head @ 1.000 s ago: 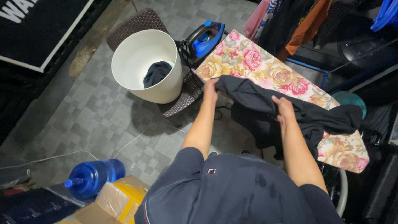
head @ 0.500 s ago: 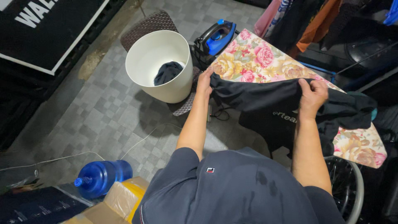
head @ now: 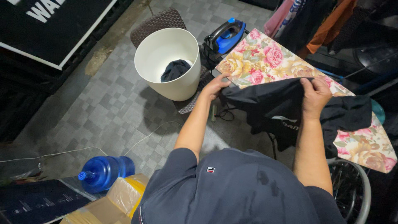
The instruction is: The person irons a black t-shirt on a floral-patterned ironing board. They repeatedly smooth the fabric, reposition the shirt, and use a blue steam iron to press different sections until the garment is flat.
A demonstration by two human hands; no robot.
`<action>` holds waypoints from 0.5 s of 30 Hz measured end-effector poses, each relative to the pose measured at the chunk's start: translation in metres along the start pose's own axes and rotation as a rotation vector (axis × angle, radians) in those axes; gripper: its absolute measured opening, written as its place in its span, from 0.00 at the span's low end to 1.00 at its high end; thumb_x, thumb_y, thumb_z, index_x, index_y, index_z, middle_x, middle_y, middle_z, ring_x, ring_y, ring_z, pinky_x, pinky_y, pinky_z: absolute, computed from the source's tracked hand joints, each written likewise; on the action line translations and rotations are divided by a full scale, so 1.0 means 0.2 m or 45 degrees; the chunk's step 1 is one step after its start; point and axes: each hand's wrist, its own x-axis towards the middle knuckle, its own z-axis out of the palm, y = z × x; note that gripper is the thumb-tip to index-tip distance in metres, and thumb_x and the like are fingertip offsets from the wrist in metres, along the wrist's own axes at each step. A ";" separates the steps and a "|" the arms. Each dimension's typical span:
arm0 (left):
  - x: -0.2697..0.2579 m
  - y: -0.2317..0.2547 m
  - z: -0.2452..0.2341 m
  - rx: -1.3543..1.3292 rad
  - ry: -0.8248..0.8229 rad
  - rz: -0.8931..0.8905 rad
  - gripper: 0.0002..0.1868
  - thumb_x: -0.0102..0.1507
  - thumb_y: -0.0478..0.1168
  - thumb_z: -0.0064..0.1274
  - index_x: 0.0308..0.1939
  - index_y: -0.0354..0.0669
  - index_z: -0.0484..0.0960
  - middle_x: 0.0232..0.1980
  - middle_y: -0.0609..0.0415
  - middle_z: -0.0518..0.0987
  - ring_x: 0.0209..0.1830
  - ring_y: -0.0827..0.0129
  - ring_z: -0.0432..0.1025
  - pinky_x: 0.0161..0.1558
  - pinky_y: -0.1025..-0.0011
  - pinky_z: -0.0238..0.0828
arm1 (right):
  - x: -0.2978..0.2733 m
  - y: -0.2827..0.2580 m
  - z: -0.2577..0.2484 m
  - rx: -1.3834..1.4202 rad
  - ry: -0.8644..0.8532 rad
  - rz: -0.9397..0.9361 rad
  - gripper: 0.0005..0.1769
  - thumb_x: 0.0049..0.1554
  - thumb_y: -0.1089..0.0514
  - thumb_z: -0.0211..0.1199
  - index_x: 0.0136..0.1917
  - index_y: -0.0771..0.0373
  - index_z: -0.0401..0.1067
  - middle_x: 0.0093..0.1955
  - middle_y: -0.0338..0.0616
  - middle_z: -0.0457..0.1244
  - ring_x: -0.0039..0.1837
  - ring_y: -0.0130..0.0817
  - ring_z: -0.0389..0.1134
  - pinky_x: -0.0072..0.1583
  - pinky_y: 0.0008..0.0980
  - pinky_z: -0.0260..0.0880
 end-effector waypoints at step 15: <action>0.00 0.02 -0.22 0.158 0.015 -0.130 0.09 0.62 0.32 0.55 0.45 0.35 0.86 0.46 0.52 0.83 0.46 0.68 0.76 0.52 0.70 0.71 | -0.31 0.49 0.03 -0.413 0.013 0.327 0.11 0.60 0.61 0.71 0.43 0.71 0.73 0.36 0.48 0.66 0.39 0.31 0.61 0.44 0.38 0.63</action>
